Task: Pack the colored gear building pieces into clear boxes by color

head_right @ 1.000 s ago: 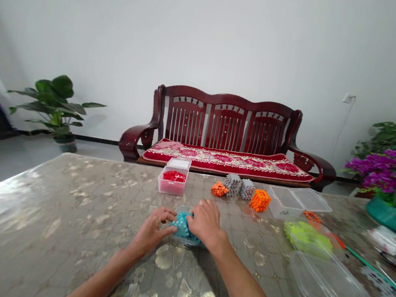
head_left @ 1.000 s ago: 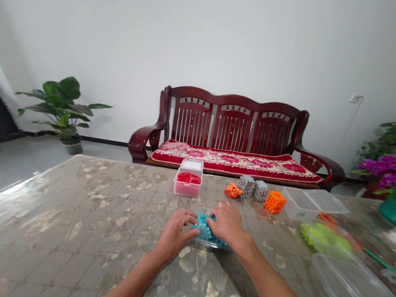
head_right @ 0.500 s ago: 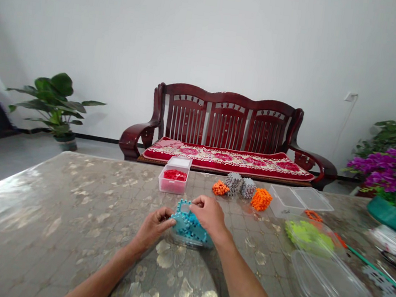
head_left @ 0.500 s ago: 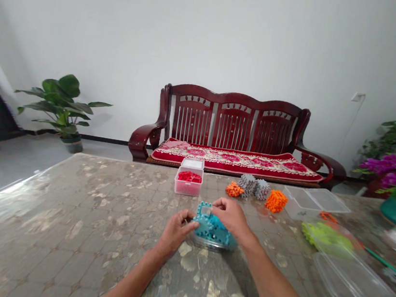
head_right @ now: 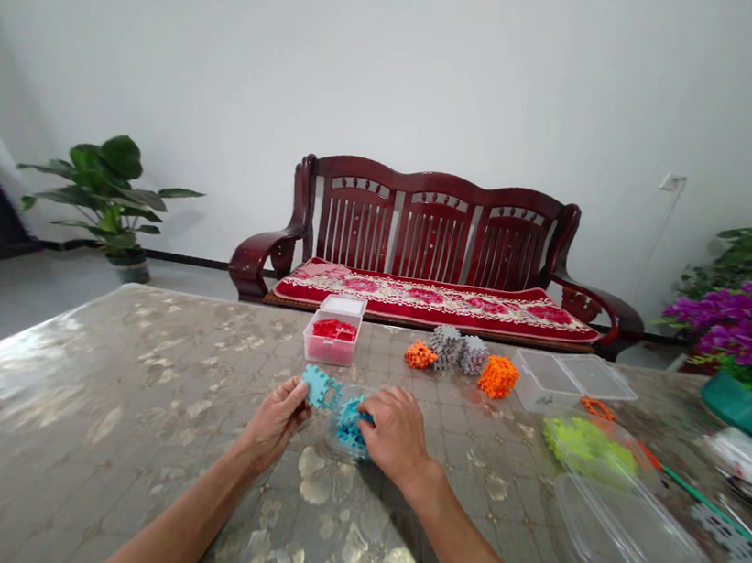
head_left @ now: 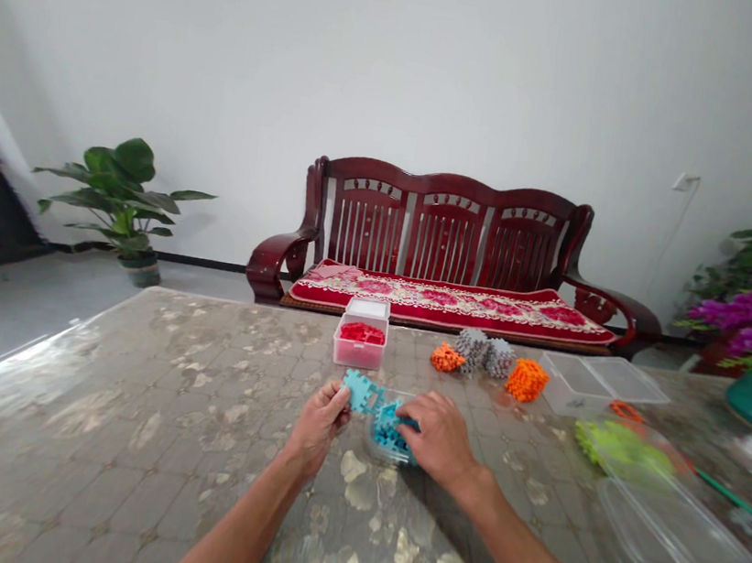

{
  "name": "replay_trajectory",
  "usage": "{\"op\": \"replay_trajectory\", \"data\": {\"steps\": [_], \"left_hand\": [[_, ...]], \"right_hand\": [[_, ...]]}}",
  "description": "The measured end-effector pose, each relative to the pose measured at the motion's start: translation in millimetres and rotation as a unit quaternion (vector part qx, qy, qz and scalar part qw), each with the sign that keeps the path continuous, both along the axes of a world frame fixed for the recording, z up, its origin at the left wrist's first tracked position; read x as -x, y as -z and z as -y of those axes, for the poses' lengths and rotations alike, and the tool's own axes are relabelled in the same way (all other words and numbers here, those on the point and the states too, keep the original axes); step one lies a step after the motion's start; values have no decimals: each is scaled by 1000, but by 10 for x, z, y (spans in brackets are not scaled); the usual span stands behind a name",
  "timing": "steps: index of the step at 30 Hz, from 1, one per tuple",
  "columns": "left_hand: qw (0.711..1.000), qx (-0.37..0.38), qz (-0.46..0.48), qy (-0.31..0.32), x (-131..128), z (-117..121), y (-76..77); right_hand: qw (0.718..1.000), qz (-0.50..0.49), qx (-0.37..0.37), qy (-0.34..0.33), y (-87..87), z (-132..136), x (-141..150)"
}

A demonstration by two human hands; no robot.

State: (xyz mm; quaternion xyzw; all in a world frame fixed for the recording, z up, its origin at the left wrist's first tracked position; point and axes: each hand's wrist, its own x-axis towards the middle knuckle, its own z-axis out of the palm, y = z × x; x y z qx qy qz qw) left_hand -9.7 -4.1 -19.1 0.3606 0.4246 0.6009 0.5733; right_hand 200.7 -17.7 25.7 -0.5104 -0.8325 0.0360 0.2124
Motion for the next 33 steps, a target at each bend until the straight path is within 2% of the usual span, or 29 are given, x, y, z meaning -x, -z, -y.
{"op": "replay_trajectory", "data": {"steps": [3, 6, 8, 11, 13, 16, 19, 25, 33], "left_hand": [[1000, 15, 16, 14, -14, 14, -16], [999, 25, 22, 37, -22, 34, -26], [998, 27, 24, 55, -32, 52, -31], [996, 28, 25, 79, -65, 84, -36], [995, 28, 27, 90, -99, 103, -36], [994, 29, 33, 96, -150, 124, -34], [995, 34, 38, 89, -172, 127, -31], [996, 49, 49, 50, -127, 99, -21], [996, 61, 46, 40, -121, 81, 6]], "right_hand": [[1000, -27, 4, 6, -32, 14, -40], [992, -114, 35, 34, -61, -1, -71], [976, -200, 82, 36, -63, -9, -70], [933, -321, 165, -6, -52, 15, -17], [910, -360, 204, -44, -49, 49, 42], [900, -365, 231, -62, -41, 83, 108], [908, -350, 228, -23, -5, 52, 90], [943, -277, 171, 63, 72, -84, -97], [984, -106, 126, 69, -118, -32, -58]]}}
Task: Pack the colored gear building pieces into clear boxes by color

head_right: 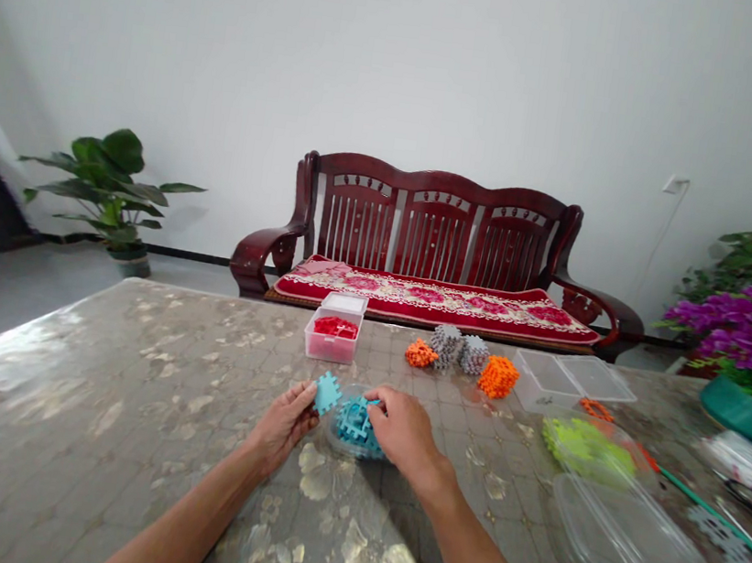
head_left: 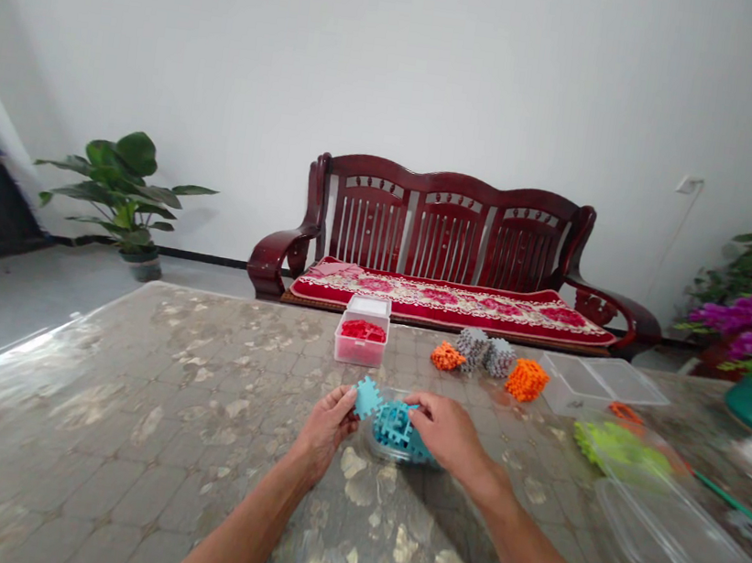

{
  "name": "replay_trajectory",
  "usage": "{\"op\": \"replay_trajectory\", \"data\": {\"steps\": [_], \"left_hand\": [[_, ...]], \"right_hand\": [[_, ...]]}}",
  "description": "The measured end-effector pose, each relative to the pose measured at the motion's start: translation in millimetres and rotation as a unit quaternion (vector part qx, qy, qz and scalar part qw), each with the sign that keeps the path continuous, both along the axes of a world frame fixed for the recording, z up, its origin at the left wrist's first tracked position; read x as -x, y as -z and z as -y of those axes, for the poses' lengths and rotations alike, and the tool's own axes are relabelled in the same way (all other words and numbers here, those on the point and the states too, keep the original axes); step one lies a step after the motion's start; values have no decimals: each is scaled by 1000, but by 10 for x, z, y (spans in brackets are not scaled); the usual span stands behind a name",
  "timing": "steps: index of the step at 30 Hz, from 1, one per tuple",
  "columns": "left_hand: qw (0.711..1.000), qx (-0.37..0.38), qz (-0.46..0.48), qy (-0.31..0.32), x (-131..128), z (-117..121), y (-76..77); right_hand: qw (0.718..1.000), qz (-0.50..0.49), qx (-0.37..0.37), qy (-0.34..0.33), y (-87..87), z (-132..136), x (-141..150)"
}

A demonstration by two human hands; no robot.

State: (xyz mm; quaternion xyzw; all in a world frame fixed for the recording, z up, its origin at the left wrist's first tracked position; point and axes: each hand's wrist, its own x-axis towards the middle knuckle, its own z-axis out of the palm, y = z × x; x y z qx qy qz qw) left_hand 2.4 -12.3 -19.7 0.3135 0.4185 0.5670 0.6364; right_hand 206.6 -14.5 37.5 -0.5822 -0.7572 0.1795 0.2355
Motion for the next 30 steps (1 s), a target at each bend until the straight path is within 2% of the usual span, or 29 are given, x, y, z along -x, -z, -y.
{"op": "replay_trajectory", "data": {"steps": [6, 10, 14, 18, 22, 26, 30], "left_hand": [[999, -7, -44, 1, -1, -4, 4], [995, -24, -100, 11, -23, -4, -14], [983, -57, -174, 18, -64, -42, -40], [961, -93, -261, 18, -127, -106, -73], [930, -118, -348, -9, -204, -127, -130], [899, -119, -418, -50, -279, -95, -161], [880, -102, -454, -92, -344, -62, -123]], "right_hand": [[992, 109, -29, -54, -7, 67, 106], [994, 94, -49, 0, -12, 50, 64], [997, 46, -48, 45, -40, -22, -111], [997, 6, -42, 69, -7, -69, -321], [996, -21, -46, 77, 81, -55, -452], [995, -46, -43, 80, 166, -18, -499], [995, -59, -38, 72, 228, 33, -505]]}}
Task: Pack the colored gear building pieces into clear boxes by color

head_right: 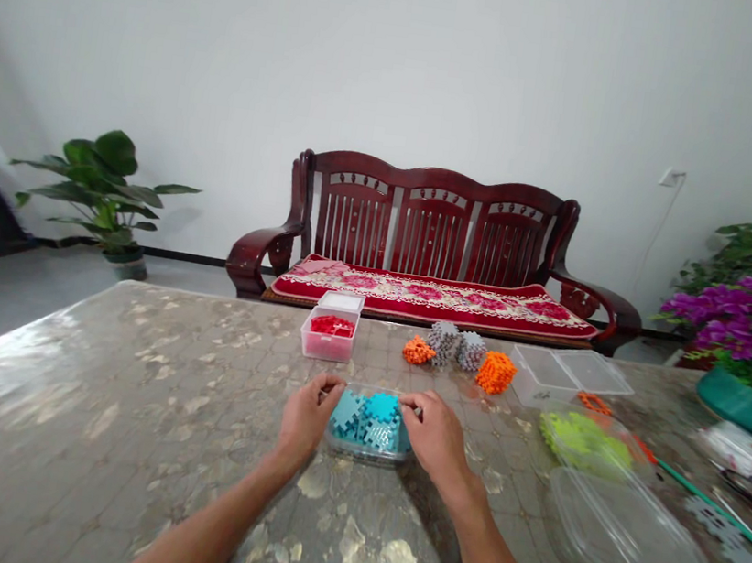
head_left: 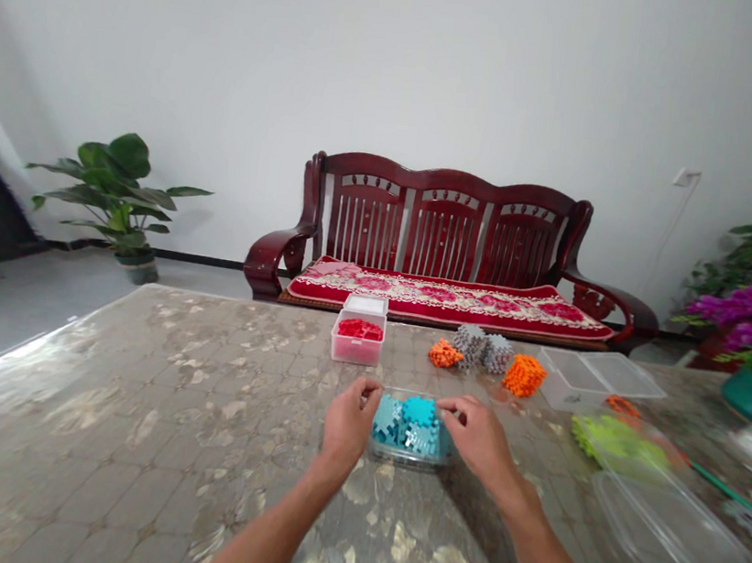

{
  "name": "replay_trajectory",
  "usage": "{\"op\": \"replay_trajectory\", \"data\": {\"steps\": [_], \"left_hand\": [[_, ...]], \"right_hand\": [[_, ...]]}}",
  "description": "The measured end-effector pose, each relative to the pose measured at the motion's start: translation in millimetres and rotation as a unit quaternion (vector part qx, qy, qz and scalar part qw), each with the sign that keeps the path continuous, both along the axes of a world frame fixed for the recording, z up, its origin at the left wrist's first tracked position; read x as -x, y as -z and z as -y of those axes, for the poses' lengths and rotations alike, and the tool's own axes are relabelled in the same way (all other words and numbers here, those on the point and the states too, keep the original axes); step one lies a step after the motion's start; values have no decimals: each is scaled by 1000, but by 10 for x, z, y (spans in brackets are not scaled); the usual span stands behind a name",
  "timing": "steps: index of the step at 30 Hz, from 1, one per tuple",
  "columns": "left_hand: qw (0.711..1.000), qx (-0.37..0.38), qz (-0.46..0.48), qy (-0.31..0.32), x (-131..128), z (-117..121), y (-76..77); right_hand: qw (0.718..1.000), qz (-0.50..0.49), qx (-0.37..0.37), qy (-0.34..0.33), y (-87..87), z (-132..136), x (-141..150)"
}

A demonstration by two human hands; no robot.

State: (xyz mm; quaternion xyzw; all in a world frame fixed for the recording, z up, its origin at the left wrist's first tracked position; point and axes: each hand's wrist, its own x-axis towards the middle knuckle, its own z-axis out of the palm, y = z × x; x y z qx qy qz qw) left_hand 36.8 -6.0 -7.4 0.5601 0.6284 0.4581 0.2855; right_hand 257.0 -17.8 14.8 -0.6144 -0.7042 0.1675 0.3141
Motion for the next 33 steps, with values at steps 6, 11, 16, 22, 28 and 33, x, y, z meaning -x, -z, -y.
{"op": "replay_trajectory", "data": {"steps": [6, 11, 16, 22, 28, 33], "left_hand": [[999, -1, -16, -52, -75, 13, 64], [997, -3, -69, -26, -71, 19, 18], [991, -30, -128, -11, -38, 15, -51], [976, -116, -173, 62, 27, 143, -66], [894, -263, -316, 181, 84, 340, 87], [847, -260, -413, 212, 99, 407, 185]], "right_hand": [[999, 41, 5, 0, -10, 93, -7], [995, 99, 15, -1, -92, 145, 28], [992, 124, 14, 9, -109, 168, 86], [992, 122, 10, 8, -113, 190, 80], [991, 134, 6, 10, -144, 209, 83], [990, 139, 6, 14, -124, 219, 103]]}}
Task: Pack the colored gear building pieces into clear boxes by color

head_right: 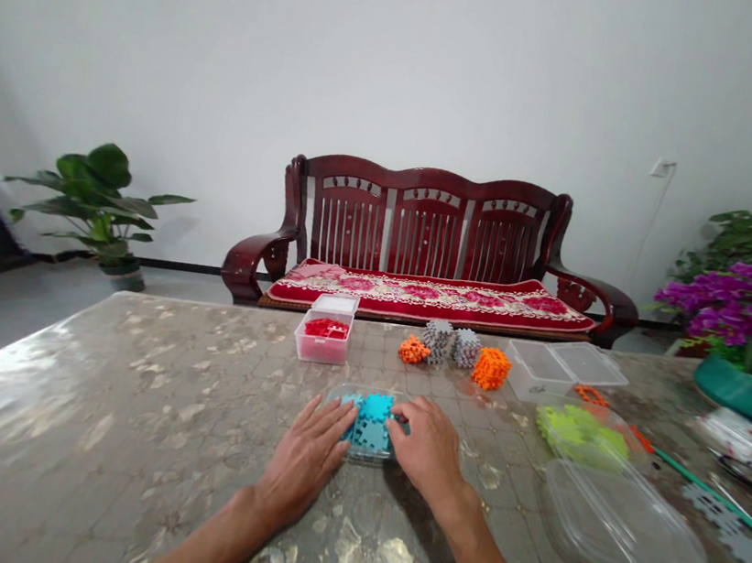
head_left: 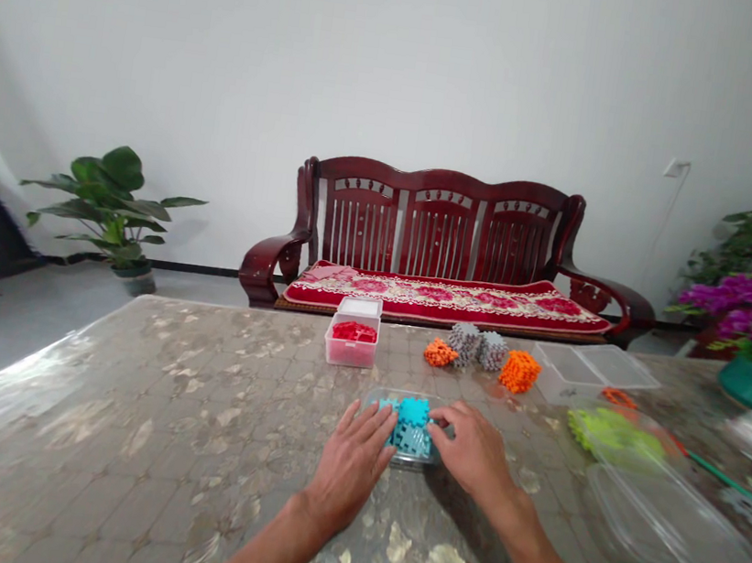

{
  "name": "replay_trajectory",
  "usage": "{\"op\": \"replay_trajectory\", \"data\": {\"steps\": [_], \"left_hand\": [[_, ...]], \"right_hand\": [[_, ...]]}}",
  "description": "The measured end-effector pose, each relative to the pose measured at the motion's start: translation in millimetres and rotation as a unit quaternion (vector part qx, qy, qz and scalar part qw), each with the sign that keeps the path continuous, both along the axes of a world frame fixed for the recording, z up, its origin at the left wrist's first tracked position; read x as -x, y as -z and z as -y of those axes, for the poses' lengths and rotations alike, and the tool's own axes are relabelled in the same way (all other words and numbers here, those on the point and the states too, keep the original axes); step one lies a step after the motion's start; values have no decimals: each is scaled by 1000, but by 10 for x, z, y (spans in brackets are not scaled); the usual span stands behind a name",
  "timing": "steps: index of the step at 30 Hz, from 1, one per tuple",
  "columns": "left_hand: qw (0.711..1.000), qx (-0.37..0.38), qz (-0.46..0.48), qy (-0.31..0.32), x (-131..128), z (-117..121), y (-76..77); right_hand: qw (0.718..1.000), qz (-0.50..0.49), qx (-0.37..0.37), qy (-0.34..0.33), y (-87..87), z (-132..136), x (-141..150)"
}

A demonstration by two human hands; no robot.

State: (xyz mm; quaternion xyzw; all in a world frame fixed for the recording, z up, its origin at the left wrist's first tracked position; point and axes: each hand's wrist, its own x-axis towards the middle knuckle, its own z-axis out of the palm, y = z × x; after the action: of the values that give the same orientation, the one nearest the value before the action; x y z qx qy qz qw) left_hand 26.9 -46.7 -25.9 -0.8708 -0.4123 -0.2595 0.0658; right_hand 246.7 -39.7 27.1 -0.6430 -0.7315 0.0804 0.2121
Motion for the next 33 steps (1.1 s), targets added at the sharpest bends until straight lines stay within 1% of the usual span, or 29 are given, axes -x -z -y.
{"op": "replay_trajectory", "data": {"steps": [3, 7, 11, 14, 16, 19, 22, 26, 30, 33], "left_hand": [[1000, 3, -16, -9, -3, -9, 16], [1000, 16, -9, -12, -3, -27, -6], [999, 33, -6, -16, 3, -16, -34], [999, 35, -12, -18, 3, -3, -35], [999, 35, -20, -17, 3, -3, -30], [999, 34, -25, -13, 5, -13, -23], [999, 25, -23, -8, 12, -20, -17], [999, 16, -35, -11, 14, -11, -10], [998, 20, -50, -12, 1, -3, -21], [999, 22, -47, -13, -2, -5, -44]], "right_hand": [[1000, -2, -12, 0, 6, -2, 15], [1000, -14, -26, 7, 2, -10, 8], [999, -24, -13, 27, -17, -9, -31], [999, -17, 10, 33, -57, -12, -44], [999, -2, 29, 25, -97, -31, -44], [999, 11, 36, -12, -161, -98, -56], [998, -22, 30, -48, -190, -181, -103], [994, -70, 32, -77, -119, -228, -192], [990, -99, 45, -84, -25, -198, -260], [989, -114, 41, -82, -46, -171, -273]]}}
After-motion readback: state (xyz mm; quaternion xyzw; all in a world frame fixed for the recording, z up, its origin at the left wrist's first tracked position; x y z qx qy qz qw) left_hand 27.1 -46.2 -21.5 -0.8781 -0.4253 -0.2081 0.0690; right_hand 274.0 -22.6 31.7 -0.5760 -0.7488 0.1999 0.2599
